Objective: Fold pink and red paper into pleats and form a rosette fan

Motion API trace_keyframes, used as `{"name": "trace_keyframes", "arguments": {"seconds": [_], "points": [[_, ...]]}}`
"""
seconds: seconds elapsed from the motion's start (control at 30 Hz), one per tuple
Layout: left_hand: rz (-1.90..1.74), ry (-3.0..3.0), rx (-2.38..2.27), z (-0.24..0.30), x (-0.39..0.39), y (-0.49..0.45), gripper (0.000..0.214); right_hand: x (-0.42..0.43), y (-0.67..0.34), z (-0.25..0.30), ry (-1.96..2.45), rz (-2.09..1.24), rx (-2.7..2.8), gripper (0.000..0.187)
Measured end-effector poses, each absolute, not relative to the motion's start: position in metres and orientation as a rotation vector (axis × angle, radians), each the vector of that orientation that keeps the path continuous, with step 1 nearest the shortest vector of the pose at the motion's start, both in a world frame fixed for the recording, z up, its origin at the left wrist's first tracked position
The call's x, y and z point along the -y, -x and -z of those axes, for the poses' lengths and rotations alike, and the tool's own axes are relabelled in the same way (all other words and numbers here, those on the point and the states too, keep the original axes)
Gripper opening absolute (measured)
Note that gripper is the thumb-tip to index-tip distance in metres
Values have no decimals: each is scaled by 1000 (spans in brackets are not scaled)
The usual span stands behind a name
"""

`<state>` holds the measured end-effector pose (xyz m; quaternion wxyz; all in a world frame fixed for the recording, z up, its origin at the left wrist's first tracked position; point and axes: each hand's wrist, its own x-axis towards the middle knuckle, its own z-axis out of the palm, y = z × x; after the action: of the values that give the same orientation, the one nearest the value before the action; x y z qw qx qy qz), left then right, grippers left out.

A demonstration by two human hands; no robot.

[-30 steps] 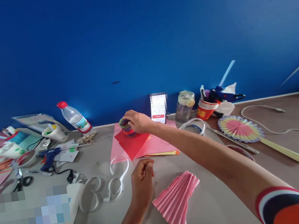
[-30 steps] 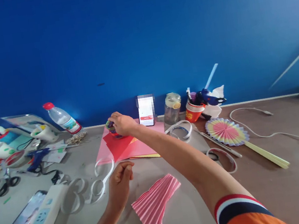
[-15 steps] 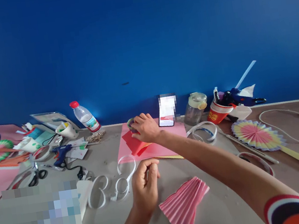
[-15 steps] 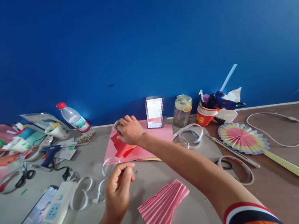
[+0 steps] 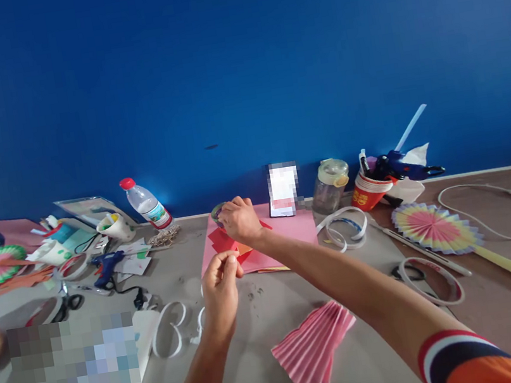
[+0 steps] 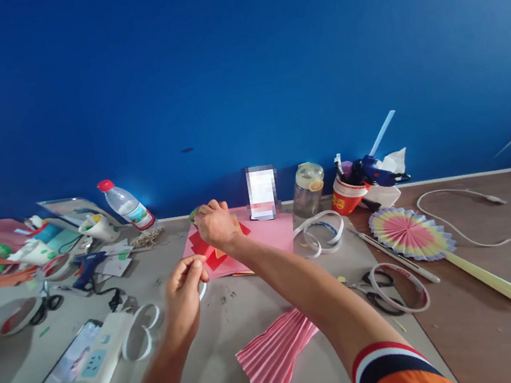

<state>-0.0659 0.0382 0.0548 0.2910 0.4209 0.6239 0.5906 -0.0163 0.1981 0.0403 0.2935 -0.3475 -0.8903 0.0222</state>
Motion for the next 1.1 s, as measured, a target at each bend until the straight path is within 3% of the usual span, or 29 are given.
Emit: {"name": "trace_keyframes", "arguments": {"seconds": [0.37,0.67,0.9,1.1], "points": [[-1582,-901,-1566,-44,-50,72,24,-193,12,-45,1014,-170,2198,30],[-1821,-623,-1309,-40,-72,72,25,-167,-18,-44,899,-410,2046,19],[-1653,-319,-1028,-43,-82,58,23,-143,-51,-38,824,-562,2000,15],[-1526,-219,-953,-35,-80,51,8,-132,-62,-20,737,-612,1944,13]]}}
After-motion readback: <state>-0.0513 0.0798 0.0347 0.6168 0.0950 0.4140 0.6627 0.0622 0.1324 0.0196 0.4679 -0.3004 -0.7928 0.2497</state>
